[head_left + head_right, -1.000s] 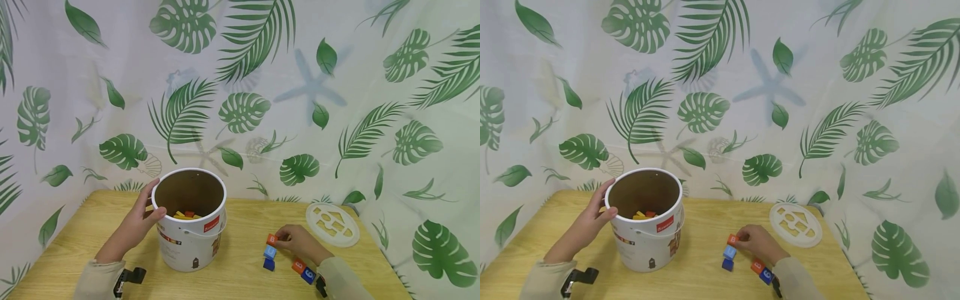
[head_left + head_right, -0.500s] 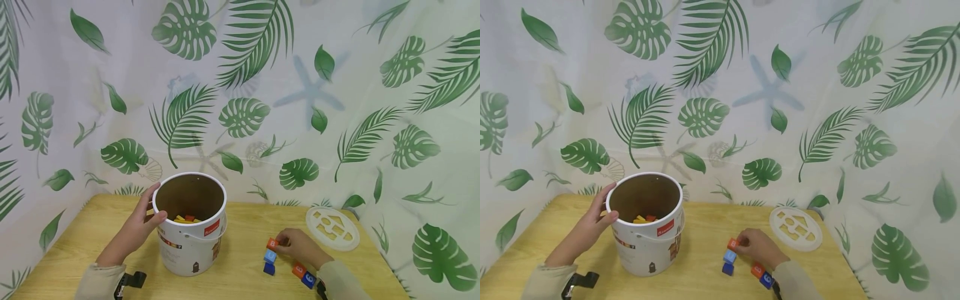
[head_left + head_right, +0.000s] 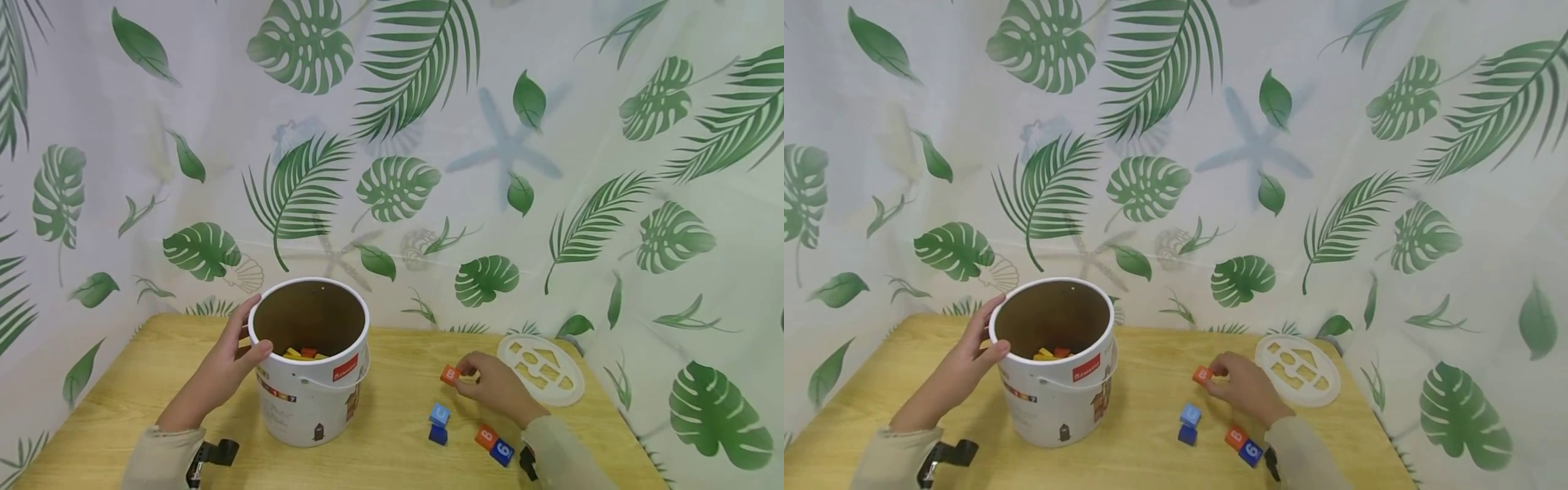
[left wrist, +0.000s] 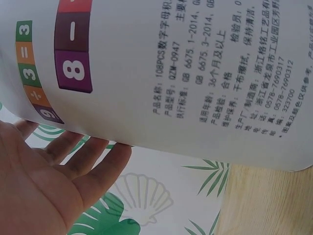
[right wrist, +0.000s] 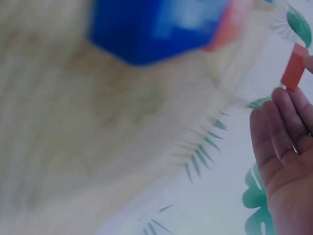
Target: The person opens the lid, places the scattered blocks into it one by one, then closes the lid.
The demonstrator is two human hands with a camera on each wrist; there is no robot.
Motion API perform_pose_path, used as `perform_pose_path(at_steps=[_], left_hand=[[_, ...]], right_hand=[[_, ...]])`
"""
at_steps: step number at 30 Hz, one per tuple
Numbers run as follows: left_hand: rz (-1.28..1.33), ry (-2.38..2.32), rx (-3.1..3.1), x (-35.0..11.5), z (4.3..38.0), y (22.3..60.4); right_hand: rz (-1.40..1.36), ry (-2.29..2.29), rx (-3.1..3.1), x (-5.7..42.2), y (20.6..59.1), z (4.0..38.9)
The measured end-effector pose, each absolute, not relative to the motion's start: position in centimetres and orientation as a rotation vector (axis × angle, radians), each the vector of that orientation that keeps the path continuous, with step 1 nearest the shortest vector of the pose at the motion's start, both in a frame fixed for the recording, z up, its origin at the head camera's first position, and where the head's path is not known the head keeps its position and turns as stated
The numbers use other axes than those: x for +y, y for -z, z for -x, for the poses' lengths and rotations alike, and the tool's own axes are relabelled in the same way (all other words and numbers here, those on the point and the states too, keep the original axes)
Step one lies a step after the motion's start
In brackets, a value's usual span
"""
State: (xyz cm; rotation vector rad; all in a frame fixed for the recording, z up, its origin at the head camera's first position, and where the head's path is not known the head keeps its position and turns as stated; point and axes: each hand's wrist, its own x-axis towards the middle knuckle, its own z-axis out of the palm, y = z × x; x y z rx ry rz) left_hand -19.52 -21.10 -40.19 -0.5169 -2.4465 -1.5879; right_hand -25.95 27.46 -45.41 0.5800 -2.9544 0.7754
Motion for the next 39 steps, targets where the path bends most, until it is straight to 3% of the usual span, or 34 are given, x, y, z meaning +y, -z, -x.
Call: perform_pose_path(at_steps=[11,24,39], left_hand=[[0.51,1.599,-2.456,-21.2,19.5,40.0],[0.509,1.608,-2.455,-21.1,19.4,39.9],[0.532,1.61,-2.438,-21.1,19.4,40.0]], right_hand=[[-0.671,-0.918,-2.716,23.6,40.7,26.4],[-0.922,-1.171,-2.365,15.2,35.7,27.1],[-1.164,-0.91,-2.36,8.4,33.1,26.5]])
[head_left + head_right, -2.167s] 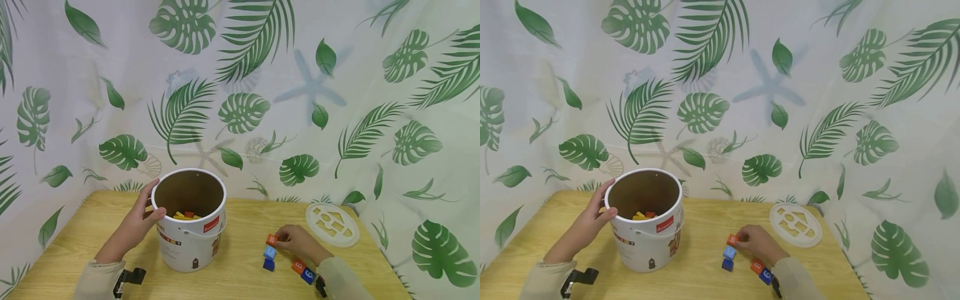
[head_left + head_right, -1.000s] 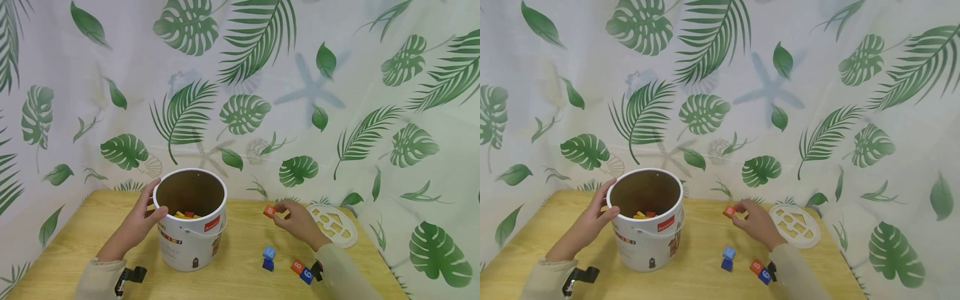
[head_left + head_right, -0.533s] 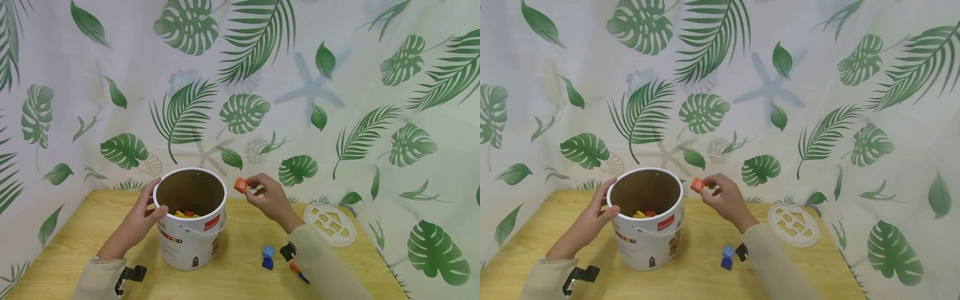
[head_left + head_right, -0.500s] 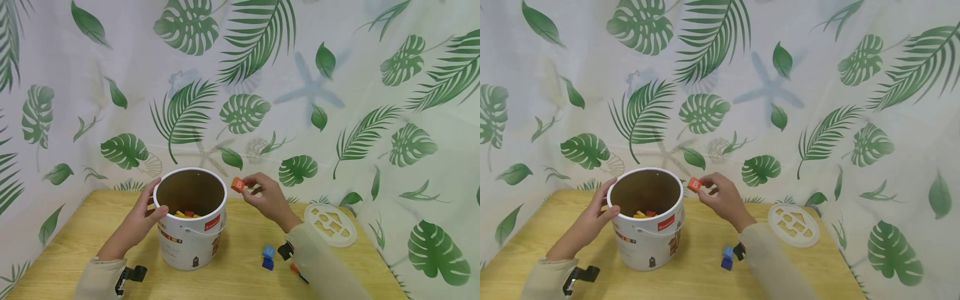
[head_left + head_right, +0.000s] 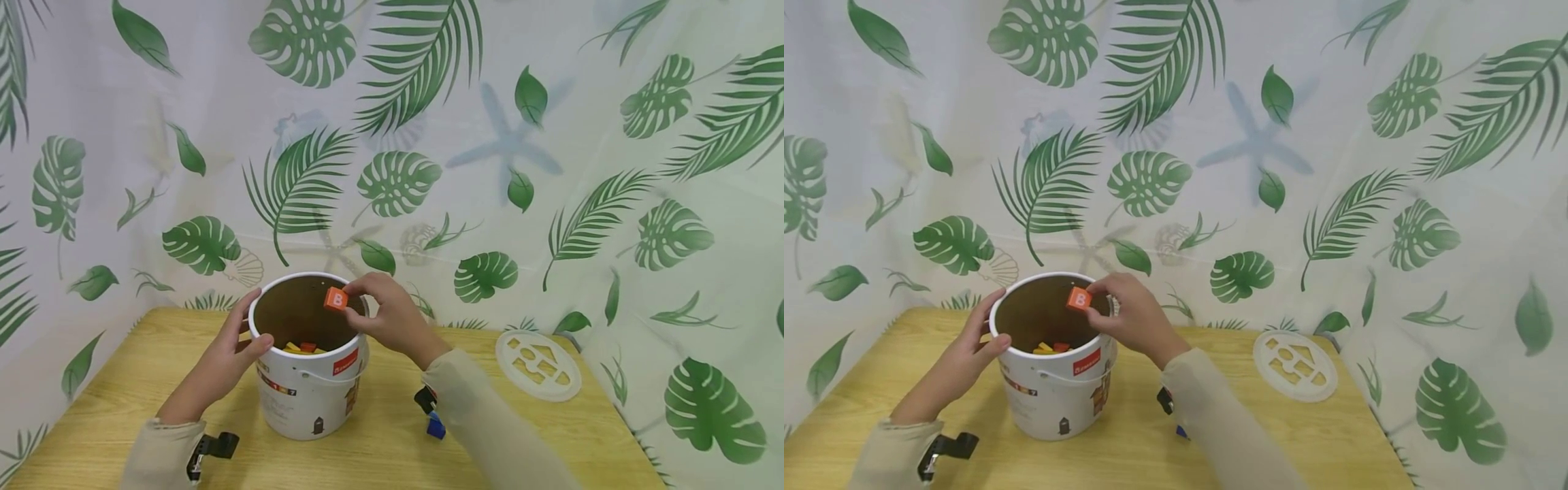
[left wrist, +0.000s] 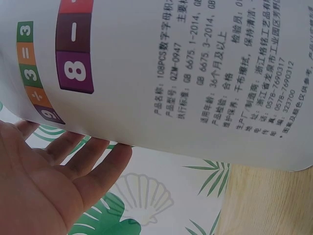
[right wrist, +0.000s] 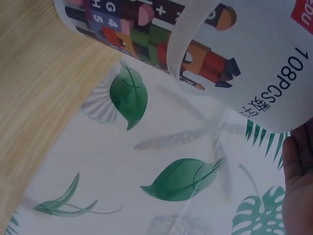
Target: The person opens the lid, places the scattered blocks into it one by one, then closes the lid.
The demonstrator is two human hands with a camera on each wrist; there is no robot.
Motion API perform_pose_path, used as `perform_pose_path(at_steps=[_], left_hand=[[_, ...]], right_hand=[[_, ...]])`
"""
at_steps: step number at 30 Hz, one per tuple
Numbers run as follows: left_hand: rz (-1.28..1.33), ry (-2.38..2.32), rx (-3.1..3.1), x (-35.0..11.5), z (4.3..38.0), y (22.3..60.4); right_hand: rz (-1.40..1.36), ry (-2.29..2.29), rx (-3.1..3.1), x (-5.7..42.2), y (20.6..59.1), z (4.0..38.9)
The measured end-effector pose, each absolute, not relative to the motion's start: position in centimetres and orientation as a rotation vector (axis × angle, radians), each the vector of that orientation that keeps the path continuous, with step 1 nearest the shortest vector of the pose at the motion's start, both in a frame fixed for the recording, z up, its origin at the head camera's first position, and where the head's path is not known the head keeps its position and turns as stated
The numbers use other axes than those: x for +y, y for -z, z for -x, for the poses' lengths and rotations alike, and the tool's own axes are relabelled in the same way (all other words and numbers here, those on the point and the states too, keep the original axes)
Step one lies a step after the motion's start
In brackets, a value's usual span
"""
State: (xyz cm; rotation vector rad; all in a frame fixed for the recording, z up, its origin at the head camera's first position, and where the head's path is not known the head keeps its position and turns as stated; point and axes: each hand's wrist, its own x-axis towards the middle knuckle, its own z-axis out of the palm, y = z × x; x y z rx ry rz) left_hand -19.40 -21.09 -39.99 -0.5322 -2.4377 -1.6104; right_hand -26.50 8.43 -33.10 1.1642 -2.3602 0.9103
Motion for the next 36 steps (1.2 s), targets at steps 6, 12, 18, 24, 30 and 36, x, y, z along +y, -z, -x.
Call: perform_pose_path(at_steps=[6,12,18,24,30,36], left_hand=[[0.522,1.6,-2.444,-21.3,19.5,40.0],[0.505,1.59,-2.45,-21.4,19.4,39.8],[0.514,1.583,-2.442,-21.5,19.5,39.7],[0.52,1.599,-2.44,-21.3,19.6,39.7],[0.504,1.62,-2.449,-21.0,19.5,40.0],[0.495,1.621,-2.453,-21.0,19.5,40.1]], right_hand=[[-1.182,-0.927,-2.364,6.3,32.3,26.5],[-1.19,-0.986,-2.427,4.2,31.6,26.3],[-1.177,-0.98,-2.573,3.4,31.9,26.7],[-1.076,-1.068,-2.717,3.8,32.5,26.5],[-1.032,-1.05,-2.757,4.1,33.0,26.3],[-1.014,-1.04,-2.776,4.0,33.0,26.2]])
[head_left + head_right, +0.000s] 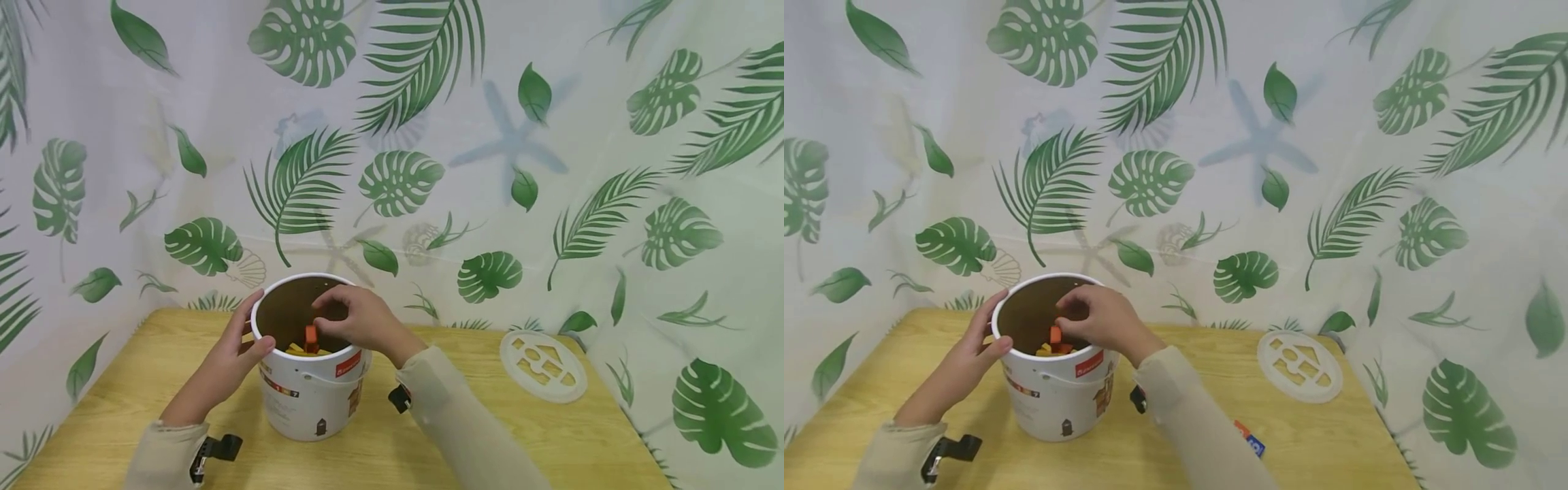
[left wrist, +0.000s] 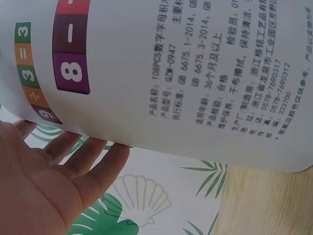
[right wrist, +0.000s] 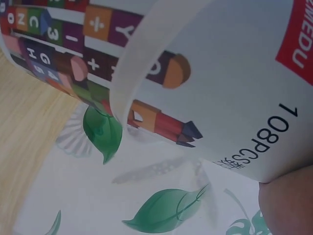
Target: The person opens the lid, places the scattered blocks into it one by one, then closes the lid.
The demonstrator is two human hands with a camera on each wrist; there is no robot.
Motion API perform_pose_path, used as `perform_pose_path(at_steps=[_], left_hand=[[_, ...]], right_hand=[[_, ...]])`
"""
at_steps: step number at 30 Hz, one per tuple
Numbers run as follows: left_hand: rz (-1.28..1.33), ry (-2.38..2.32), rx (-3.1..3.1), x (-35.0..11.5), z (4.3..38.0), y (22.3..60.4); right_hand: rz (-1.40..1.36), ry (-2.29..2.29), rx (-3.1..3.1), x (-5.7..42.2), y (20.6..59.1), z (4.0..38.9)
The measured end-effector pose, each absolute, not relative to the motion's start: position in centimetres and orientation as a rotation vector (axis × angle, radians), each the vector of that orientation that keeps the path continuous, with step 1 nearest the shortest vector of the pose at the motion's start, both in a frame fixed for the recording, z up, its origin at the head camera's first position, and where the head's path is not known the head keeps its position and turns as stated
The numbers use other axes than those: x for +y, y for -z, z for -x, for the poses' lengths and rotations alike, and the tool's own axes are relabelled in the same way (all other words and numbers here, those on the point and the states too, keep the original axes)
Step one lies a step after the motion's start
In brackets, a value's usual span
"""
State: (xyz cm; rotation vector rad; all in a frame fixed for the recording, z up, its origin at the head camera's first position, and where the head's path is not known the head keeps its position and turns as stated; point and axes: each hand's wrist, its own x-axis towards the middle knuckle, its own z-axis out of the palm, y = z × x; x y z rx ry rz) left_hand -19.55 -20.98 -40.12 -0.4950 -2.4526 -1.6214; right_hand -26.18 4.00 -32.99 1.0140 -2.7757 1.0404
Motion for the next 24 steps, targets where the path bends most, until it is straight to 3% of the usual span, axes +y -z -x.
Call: perform_pose_path(at_steps=[24], left_hand=[[0.502,1.589,-2.451,-20.9,19.4,40.1]], right_hand=[[-1.209,-1.278,-2.517,5.9,34.4,26.0]])
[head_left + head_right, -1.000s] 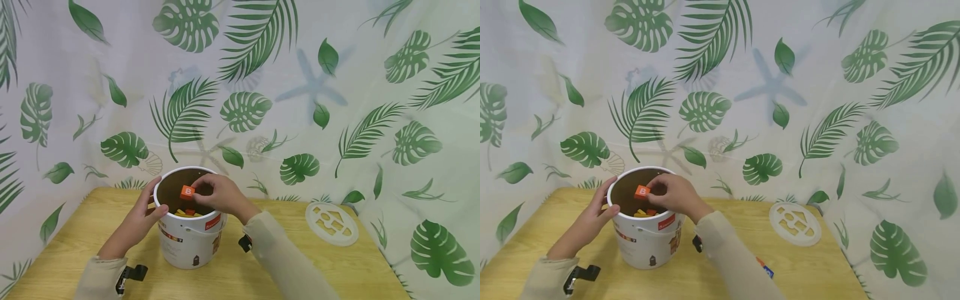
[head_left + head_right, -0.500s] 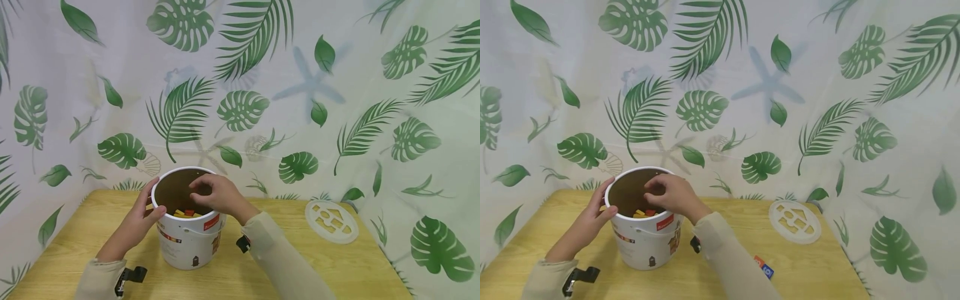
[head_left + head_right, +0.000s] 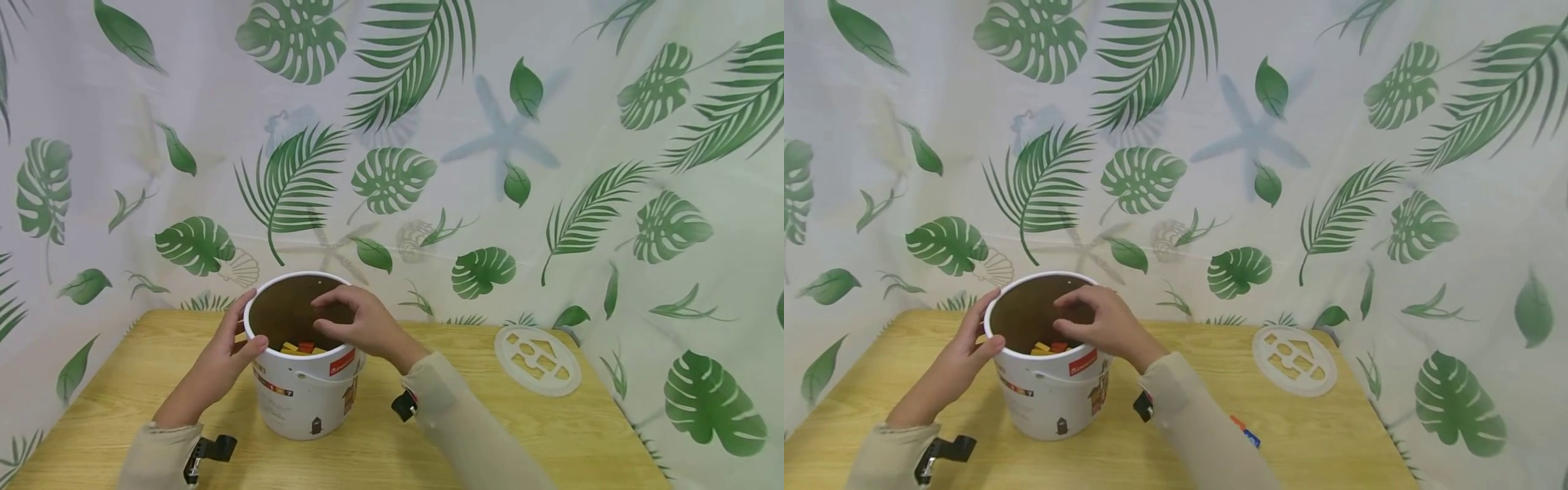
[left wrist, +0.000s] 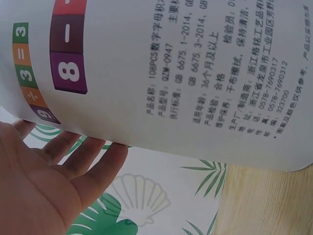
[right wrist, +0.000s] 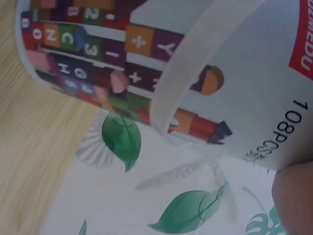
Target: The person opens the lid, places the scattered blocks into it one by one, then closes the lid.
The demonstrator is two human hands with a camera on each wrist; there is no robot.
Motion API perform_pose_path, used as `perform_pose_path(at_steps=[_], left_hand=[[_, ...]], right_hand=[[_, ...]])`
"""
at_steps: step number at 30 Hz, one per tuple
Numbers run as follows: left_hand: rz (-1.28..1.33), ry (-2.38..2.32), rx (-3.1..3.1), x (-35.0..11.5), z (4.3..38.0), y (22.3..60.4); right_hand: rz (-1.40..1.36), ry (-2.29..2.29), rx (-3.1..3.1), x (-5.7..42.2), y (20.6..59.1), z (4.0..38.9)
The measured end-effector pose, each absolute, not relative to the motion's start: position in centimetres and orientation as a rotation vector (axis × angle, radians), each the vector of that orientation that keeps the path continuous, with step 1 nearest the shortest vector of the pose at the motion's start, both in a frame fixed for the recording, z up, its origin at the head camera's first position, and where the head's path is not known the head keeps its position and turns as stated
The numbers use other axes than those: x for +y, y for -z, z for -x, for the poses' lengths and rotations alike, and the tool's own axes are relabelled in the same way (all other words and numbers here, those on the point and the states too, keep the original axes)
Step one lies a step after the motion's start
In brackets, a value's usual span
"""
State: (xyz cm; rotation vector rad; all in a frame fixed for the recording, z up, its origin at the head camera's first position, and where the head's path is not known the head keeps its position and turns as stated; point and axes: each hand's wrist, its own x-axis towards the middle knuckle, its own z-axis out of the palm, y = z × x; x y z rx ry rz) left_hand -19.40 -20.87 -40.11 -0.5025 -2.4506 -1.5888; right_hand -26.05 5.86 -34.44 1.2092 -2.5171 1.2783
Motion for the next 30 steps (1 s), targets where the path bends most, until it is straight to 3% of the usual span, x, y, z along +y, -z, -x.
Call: perform_pose_path(at_steps=[7,20,30], left_hand=[[0.498,1.587,-2.451,-21.0,19.4,40.1],[0.505,1.576,-2.448,-21.0,19.4,40.1],[0.515,1.573,-2.447,-20.7,19.2,40.0]], right_hand=[[-1.319,-1.267,-2.517,7.7,34.6,25.6],[-1.23,-1.423,-2.442,13.4,36.1,25.2],[-1.123,-1.168,-2.712,20.4,40.5,25.0]])
